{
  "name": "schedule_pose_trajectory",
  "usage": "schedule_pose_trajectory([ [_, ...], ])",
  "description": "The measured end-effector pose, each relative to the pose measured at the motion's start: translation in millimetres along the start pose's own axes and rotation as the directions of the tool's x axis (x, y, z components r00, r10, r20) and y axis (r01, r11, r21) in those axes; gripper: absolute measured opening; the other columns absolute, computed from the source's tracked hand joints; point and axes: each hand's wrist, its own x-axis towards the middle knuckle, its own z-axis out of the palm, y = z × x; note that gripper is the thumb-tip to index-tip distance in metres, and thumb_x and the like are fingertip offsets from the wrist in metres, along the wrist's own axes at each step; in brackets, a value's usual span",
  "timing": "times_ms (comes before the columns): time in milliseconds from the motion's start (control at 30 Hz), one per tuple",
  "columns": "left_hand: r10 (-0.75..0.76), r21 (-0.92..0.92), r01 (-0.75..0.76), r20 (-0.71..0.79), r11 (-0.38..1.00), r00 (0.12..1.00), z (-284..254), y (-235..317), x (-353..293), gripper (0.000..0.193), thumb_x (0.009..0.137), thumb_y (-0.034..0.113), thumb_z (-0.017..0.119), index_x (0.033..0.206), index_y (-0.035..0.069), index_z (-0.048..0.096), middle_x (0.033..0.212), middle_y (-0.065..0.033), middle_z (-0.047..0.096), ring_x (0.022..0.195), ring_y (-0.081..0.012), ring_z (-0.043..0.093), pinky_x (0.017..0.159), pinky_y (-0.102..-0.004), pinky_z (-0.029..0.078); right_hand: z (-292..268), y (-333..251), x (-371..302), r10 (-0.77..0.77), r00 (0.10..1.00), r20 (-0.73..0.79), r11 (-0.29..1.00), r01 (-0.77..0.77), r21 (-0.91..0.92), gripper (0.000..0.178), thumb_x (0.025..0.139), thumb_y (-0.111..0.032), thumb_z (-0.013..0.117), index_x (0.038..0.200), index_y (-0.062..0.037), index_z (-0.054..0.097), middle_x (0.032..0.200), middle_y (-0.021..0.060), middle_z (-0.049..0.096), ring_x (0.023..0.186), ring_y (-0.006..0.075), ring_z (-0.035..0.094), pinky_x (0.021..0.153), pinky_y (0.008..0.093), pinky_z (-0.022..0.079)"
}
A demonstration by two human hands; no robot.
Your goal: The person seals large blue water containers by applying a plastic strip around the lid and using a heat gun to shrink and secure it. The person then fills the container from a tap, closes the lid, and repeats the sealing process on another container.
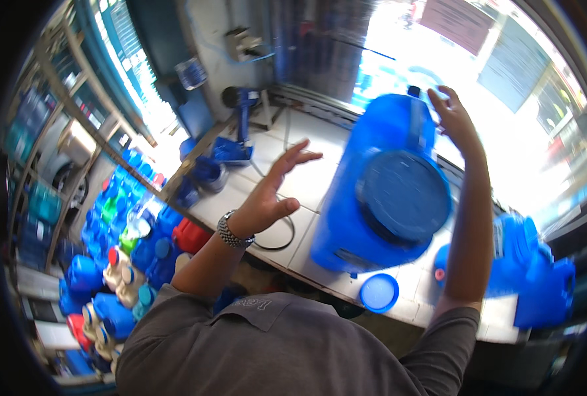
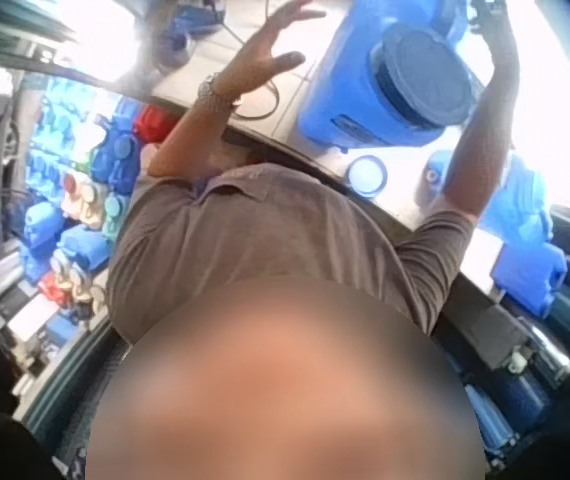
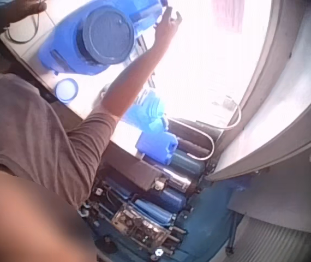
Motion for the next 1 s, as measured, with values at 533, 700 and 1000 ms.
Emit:
schedule_pose_trajectory([
  [533,-0.389,0.451,0.770,-0.677,0.451,0.625,-254,-136,-169,0.030,0.086,0.023,0.065,0.109,0.003,0.065,0.095,-0.0080,0.067,0.084,-0.0156,0.063,0.077,-0.0286,0.050,9,13,83,-0.128,0.884,0.450,0.986,0.164,-0.042,0.050,0.089,-0.049,0.052,0.126,-0.0166,0.059,0.126,0.0102,0.059,0.116,0.0289,0.056,0.096,0.0444,0.047],
  [700,-0.510,0.567,0.794,-0.627,0.219,0.589,-272,-171,-177,0.024,0.081,0.028,0.064,0.085,0.006,0.073,0.088,-0.0164,0.069,0.086,-0.0320,0.065,0.080,-0.0395,0.051,5,26,76,-0.099,0.927,0.363,0.980,0.153,-0.124,0.069,0.086,-0.061,0.050,0.143,-0.0235,0.039,0.138,0.0146,0.049,0.121,0.0324,0.052,0.101,0.0516,0.042],
  [1000,-0.516,0.603,0.772,-0.605,0.201,0.607,-281,-187,-176,0.018,0.071,0.023,0.074,0.077,0.006,0.073,0.082,-0.0147,0.069,0.079,-0.0301,0.067,0.077,-0.0393,0.053,-41,49,-9,-0.157,0.987,-0.035,0.955,0.143,-0.260,0.078,0.082,-0.073,0.040,0.145,-0.0272,0.034,0.141,0.0092,0.046,0.120,0.0259,0.053,0.101,0.0485,0.042],
])
